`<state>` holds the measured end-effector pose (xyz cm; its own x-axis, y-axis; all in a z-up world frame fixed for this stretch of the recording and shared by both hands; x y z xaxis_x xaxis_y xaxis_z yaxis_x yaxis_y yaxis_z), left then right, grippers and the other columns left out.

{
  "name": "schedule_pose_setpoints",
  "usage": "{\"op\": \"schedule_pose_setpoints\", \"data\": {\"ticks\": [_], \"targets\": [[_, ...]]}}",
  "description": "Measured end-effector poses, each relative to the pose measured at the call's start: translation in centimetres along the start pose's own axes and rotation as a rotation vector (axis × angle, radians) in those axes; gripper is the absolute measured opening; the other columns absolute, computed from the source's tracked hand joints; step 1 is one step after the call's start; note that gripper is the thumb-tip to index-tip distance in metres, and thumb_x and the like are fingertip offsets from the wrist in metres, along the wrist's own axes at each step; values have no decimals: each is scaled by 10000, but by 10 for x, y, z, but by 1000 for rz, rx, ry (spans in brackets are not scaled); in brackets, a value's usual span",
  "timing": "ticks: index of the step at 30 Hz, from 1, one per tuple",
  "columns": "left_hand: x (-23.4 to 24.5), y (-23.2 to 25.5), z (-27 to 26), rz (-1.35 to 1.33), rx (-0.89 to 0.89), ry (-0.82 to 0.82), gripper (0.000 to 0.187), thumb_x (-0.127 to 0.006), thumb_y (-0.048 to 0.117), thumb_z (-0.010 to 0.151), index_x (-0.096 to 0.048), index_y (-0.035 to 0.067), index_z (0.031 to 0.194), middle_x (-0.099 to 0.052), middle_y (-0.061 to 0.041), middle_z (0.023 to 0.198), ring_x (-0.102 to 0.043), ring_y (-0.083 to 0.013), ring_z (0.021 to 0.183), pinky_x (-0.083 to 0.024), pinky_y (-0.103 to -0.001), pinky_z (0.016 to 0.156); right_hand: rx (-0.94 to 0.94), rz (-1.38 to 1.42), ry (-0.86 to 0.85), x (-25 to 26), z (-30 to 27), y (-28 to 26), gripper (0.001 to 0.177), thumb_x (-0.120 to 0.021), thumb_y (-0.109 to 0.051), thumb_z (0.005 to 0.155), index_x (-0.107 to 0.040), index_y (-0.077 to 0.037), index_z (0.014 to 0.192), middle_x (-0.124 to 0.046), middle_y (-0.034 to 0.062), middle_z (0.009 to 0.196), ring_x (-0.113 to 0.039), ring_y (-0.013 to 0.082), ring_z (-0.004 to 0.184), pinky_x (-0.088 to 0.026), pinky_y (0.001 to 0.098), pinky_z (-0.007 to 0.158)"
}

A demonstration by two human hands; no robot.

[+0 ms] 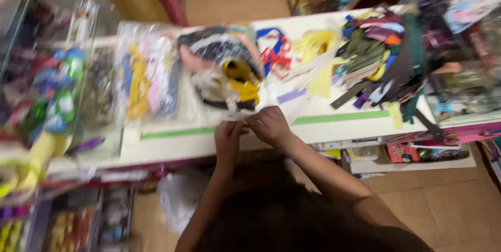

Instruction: The person picks up zippers from a bag and a pile, aligns them against a ruler on a counter, and places them back down.

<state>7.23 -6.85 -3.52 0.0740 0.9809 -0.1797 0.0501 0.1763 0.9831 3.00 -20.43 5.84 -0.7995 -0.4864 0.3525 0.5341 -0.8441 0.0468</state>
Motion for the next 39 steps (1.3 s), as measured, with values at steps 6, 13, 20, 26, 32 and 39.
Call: {"op": "schedule_pose_setpoints", "data": {"ticks": [6,13,20,26,32,39], "targets": [[88,34,-27,434,-77,238,289,-657,210,941,-712,-28,787,-616,-227,726,-598,-317,729,-466,-464,735,-107,542,-498,-67,-78,-21,145,-565,-4,833,-612,38,963,-670,248,891,-582,510,789,-440,633,646],[198,48,-47,575,-335,577,62,-732,104,840,-707,47,834,-633,-142,578,-584,-209,596,-479,-327,640,-73,412,-509,7,-79,-21,183,-676,-18,830,-674,-23,1013,-668,161,1123,-612,390,1050,-486,503,849],[225,73,-63,849,-504,702,462,-791,136,860,-578,28,1256,-518,-133,1174,-610,-307,903,-513,-420,836,-100,246,-426,36,-52,-46,275,-699,-27,908,-715,-43,1182,-673,128,1241,-632,330,1088,-467,444,914],[209,70,-61,1281,-494,343,546,-609,378,1020,-390,159,1469,-436,-81,1498,-452,-291,1333,-338,-446,1031,-146,295,-490,40,-46,-65,254,-592,8,982,-604,19,1235,-625,199,1265,-635,375,1100,-445,467,901],[208,60,-54,1231,-612,341,506,-729,390,920,-576,135,1329,-589,-13,1337,-477,-212,1220,-222,-438,1021,-223,188,-476,32,-57,-59,304,-695,-33,921,-672,-21,1223,-659,120,1279,-609,291,1166,-390,450,1016],[213,55,-64,1194,-643,349,445,-681,310,969,-558,101,1343,-533,-49,1430,-453,-248,1352,-224,-468,1131,-264,149,-516,28,-58,-62,354,-708,-47,924,-636,-20,1269,-621,124,1337,-563,299,1222,-334,473,1035]]}}
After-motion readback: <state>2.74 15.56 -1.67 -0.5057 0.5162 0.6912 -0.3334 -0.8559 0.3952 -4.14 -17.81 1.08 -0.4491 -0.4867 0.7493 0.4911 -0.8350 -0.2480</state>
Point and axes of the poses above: each hand's wrist, its own z-axis towards the middle knuckle, its own x-axis out of the back of the hand, y = z × x, the point moved 6 cm from there along z, towards the middle knuckle
